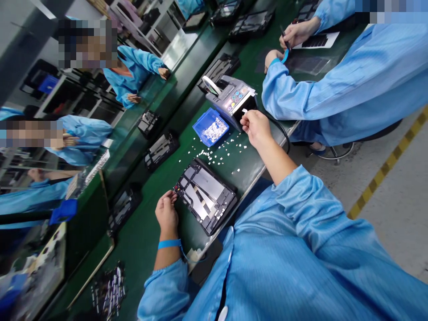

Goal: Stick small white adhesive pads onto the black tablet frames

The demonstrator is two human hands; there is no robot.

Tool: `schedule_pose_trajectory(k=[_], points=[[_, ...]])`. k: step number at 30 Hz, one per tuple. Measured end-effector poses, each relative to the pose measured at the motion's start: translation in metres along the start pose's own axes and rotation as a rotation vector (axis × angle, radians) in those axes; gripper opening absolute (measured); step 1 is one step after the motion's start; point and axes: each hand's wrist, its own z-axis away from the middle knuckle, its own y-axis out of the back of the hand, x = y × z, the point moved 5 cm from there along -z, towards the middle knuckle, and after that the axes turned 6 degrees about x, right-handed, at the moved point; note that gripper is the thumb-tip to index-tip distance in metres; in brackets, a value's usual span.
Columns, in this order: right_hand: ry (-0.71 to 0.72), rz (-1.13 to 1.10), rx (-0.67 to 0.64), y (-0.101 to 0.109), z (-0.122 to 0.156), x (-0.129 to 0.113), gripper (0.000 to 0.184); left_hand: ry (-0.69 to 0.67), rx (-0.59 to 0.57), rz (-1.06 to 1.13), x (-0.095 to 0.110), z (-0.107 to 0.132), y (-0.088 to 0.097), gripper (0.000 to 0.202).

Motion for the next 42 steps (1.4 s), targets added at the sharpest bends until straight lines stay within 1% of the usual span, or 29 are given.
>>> schedule_pose_trajectory(k=[2,3,4,5,6,7,8,9,10,11,13,14,16,18,19,21,23,24,25,26,27,28,29,30,31,34,38,40,42], points=[[0.070,0.044,-0.001,0.007,0.001,-0.008,0.013,0.004,0.004,-0.001,0.001,0.000,0.000,0.045],[0.144,0.082,-0.002,0.009,0.002,-0.015,0.013,0.006,0.005,-0.002,0.001,0.000,0.000,0.045],[0.252,0.130,-0.006,0.009,0.004,-0.025,0.012,0.007,0.004,-0.003,0.001,0.000,0.000,0.046],[0.390,0.192,-0.017,0.006,0.008,-0.036,0.010,0.007,0.001,-0.004,0.001,0.000,0.000,0.046],[0.546,0.271,-0.040,-0.002,0.014,-0.046,0.007,0.006,-0.001,-0.004,0.001,0.000,-0.001,0.046],[0.706,0.367,-0.081,-0.014,0.022,-0.054,0.005,0.005,-0.002,-0.003,0.001,0.000,0.000,0.046],[0.855,0.479,-0.143,-0.031,0.032,-0.058,0.005,0.004,-0.002,-0.003,0.001,-0.001,0.000,0.046],[0.981,0.609,-0.219,-0.051,0.042,-0.057,0.009,0.003,0.000,-0.004,0.001,-0.001,0.000,0.046],[1.076,0.751,-0.301,-0.073,0.051,-0.052,0.013,0.003,0.002,-0.007,0.000,-0.001,0.000,0.046],[1.142,0.901,-0.378,-0.094,0.059,-0.042,0.018,0.004,0.005,-0.009,0.000,-0.002,0.001,0.046],[1.178,1.204,-0.463,-0.127,0.066,-0.018,0.025,0.007,0.005,-0.008,0.000,-0.002,0.001,0.046],[1.164,1.334,-0.480,-0.138,0.067,-0.007,0.027,0.008,0.002,-0.003,0.000,-0.002,0.001,0.046],[1.130,1.501,-0.498,-0.148,0.066,0.006,0.029,0.012,-0.005,0.012,-0.001,-0.002,0.002,0.046],[1.140,1.519,-0.504,-0.143,0.067,0.005,0.029,0.014,-0.013,0.027,-0.001,-0.002,0.002,0.046],[1.160,1.472,-0.499,-0.136,0.067,-0.002,0.029,0.013,-0.013,0.034,-0.002,-0.002,0.001,0.046],[1.196,1.298,-0.476,-0.111,0.067,-0.025,0.028,0.009,-0.007,0.052,-0.003,-0.002,0.001,0.046],[1.158,1.069,-0.409,-0.075,0.058,-0.052,0.026,0.012,-0.003,0.069,-0.005,-0.002,0.001,0.046],[1.086,0.963,-0.338,-0.054,0.049,-0.065,0.024,0.015,-0.004,0.075,-0.007,-0.002,0.001,0.046],[0.961,0.875,-0.241,-0.033,0.037,-0.074,0.020,0.020,-0.007,0.079,-0.008,-0.002,0.001,0.046],[0.783,0.801,-0.138,-0.011,0.024,-0.078,0.015,0.025,-0.010,0.083,-0.009,-0.002,0.000,0.047],[0.592,0.752,-0.062,0.007,0.011,-0.077,0.011,0.030,-0.010,0.088,-0.010,-0.002,0.000,0.047],[0.436,0.722,-0.018,0.020,0.002,-0.072,0.009,0.034,-0.008,0.093,-0.010,-0.002,0.000,0.047],[0.309,0.702,0.000,0.029,-0.004,-0.066,0.011,0.039,-0.005,0.097,-0.010,-0.003,0.000,0.047],[0.218,0.685,-0.010,0.033,-0.007,-0.059,0.015,0.044,-0.003,0.100,-0.010,-0.003,0.000,0.048],[0.161,0.668,-0.034,0.032,-0.008,-0.052,0.020,0.049,0.000,0.103,-0.010,-0.003,0.000,0.048],[0.051,0.588,-0.080,0.021,-0.006,-0.035,0.025,0.066,0.008,0.124,-0.008,-0.001,0.000,0.049],[0.037,0.512,-0.041,0.010,-0.008,-0.031,0.018,0.094,0.013,0.173,-0.009,0.001,0.000,0.049],[0.039,0.511,-0.016,0.012,-0.009,-0.033,0.020,0.104,0.018,0.190,-0.010,0.001,-0.001,0.049],[0.041,0.527,0.006,0.017,-0.003,-0.034,0.022,0.109,0.024,0.195,-0.007,0.002,-0.002,0.048]])
